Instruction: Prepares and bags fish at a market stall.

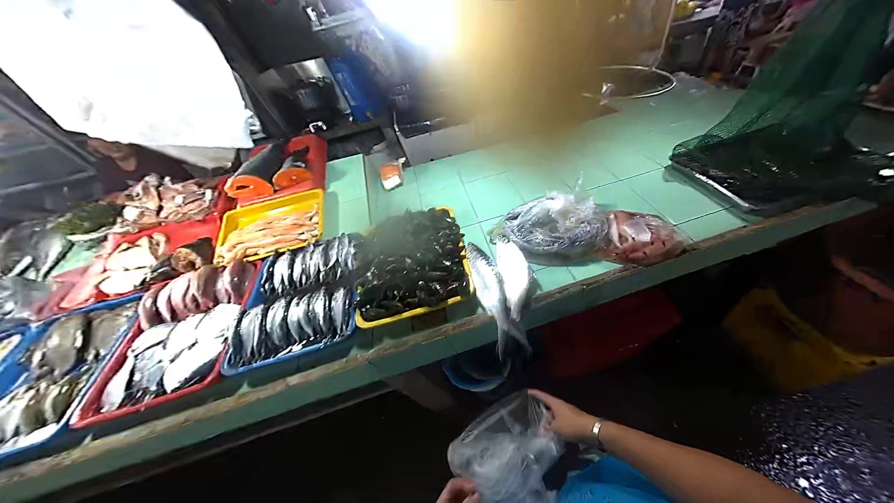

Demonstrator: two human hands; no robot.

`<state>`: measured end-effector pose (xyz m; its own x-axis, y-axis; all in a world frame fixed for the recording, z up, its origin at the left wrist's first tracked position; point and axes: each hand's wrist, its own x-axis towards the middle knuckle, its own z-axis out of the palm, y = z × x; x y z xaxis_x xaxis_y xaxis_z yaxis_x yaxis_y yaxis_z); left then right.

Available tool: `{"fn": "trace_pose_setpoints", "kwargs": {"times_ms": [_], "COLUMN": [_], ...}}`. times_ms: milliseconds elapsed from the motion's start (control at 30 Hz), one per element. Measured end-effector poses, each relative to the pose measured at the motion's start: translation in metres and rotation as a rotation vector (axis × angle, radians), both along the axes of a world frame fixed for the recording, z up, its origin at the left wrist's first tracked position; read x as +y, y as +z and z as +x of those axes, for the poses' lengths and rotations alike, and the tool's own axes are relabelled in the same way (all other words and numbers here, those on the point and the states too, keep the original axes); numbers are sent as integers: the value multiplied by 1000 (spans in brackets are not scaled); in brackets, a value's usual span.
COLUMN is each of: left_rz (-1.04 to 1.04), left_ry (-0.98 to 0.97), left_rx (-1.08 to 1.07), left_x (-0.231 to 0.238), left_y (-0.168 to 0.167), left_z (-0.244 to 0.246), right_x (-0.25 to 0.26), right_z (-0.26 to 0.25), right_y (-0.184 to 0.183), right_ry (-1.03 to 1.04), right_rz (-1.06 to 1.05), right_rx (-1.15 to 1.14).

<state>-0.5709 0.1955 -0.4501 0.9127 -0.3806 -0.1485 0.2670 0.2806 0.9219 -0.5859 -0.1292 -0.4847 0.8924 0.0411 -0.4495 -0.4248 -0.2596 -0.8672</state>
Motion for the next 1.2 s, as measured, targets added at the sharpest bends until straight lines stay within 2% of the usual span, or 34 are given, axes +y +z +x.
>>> {"fn": "trace_pose_setpoints", "kwargs": {"times_ms": [67, 100, 167, 233, 300, 333, 367, 433, 500, 567, 600, 667, 700, 767, 833, 867, 900, 933, 1000, 1033, 1067, 1100, 1133, 1167, 1200], "left_rz": [654, 820, 902, 728, 297, 104, 21, 86, 343, 601, 657, 612, 470, -42, -497, -566, -489, -291, 250, 421, 462, 408, 295, 142, -18], "left_ry": [9, 10, 94, 255, 428, 406, 306, 106, 41, 156, 252, 361, 382, 404, 261, 198, 171, 137, 142, 187, 247, 303, 358, 421, 465], "left_rx": [-54, -12, 106, 266, 440, 432, 330, 134, 21, 19, 61, 237, 365, 632, 671, 606, 513, 396, 286, 344, 459, 579, 650, 674, 658], "left_x": [17, 23, 34, 38, 29, 26, 22, 10, -4, -12, -14, -11, -8, -3, 5, 7, 7, 9, 10, 10, 11, 12, 14, 15, 15], "left_y": [-46, -69, -96, -94, -59, -41, -30, -20, -22, -38, -45, -55, -53, -28, -4, 2, 3, -3, -35, -53, -66, -70, -65, -53, -37], "left_z": [-12, -19, -32, -46, -45, -42, -39, -24, -10, -3, -2, -2, -5, -13, -22, -26, -28, -26, -22, -23, -25, -24, -21, -19, -18], "right_x": [20, 27, 42, 55, 65, 70, 75, 84, 91, 93, 91, 84, 78, 60, 36, 24, 14, 7, 11, 18, 22, 26, 27, 24, 21], "right_z": [0, 7, 21, 27, 32, 33, 32, 32, 33, 36, 38, 41, 44, 50, 51, 46, 41, 36, 21, 12, 8, 8, 13, 19, 26], "right_y": [35, 56, 89, 105, 109, 109, 109, 112, 120, 135, 143, 146, 136, 97, 45, 18, 1, -5, 23, 44, 60, 67, 69, 66, 56], "right_ry": [-204, -220, -88, 70, 187, 240, 287, 387, 448, 460, 456, 455, 466, 493, 476, 402, 301, 161, -118, -126, -70, 2, 109, 230, 355], "right_rz": [531, 734, 920, 903, 740, 643, 567, 554, 569, 535, 529, 491, 406, 27, -367, -456, -434, -271, 347, 666, 888, 953, 836, 542, 149], "right_rx": [-2, -15, -105, -163, -186, -199, -204, -176, -159, -185, -196, -194, -181, -159, -52, 22, 101, 154, 167, 120, 42, -62, -182, -280, -306]}}
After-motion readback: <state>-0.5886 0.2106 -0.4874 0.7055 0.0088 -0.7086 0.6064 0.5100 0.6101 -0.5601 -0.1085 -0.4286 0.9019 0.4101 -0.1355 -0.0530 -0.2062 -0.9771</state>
